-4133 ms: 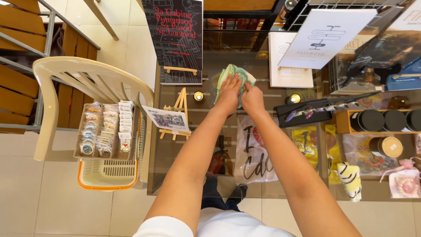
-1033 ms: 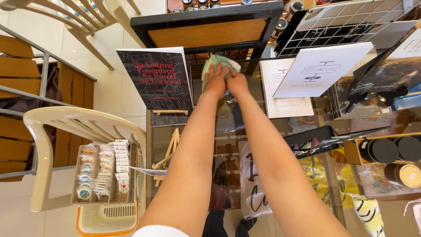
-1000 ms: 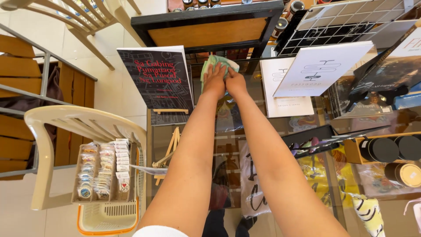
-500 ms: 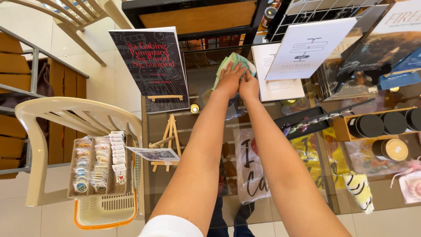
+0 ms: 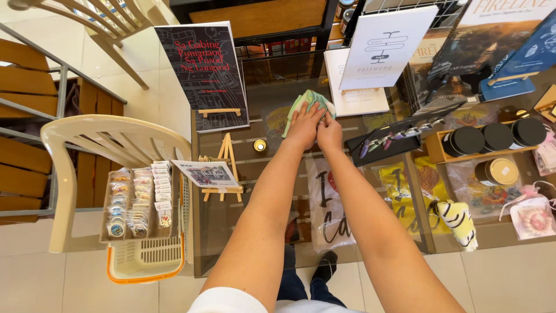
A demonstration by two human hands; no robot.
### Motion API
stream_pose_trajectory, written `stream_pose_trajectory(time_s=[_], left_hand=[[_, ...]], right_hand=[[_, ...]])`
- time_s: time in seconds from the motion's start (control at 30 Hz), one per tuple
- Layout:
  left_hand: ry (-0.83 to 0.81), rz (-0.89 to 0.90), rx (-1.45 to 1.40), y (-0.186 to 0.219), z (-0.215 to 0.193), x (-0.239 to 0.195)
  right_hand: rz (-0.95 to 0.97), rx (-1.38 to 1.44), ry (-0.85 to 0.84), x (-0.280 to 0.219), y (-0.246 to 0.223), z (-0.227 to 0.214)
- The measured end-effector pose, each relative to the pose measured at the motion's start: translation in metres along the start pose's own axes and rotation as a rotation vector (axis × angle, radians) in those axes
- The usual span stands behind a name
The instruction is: The person wipes a glass table surface with a green cloth. They move a small easel and a book aside to clean underneath them, then wipe the rest of the table area. Finally, they pick up a black tray containing small items and place it on the table.
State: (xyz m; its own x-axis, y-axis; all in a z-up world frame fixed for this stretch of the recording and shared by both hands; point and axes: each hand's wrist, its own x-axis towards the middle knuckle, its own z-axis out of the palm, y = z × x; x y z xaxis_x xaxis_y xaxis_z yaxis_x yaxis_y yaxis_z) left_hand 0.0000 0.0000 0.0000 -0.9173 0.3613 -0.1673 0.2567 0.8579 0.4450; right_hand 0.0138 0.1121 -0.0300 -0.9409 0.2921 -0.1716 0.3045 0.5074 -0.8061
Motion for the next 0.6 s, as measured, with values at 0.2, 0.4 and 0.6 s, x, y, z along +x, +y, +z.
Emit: stream_pose_trajectory(time_s=[0.2, 0.4, 0.6], left_hand=[[0.021, -0.005, -0.012, 0.013, 0.023, -0.036], [0.016, -0.017, -0.017, 0.035, 0.037, -0.088], [0.031, -0.037, -0.02, 0.051, 0.073, -0.137]], right_hand=[[-0.009, 0.012, -0.023, -0.028, 0.031, -0.004], [-0.017, 0.022, -0.072, -0.077, 0.049, -0.021], [-0.024, 0.007, -0.132, -0.139, 0.069, -0.05]])
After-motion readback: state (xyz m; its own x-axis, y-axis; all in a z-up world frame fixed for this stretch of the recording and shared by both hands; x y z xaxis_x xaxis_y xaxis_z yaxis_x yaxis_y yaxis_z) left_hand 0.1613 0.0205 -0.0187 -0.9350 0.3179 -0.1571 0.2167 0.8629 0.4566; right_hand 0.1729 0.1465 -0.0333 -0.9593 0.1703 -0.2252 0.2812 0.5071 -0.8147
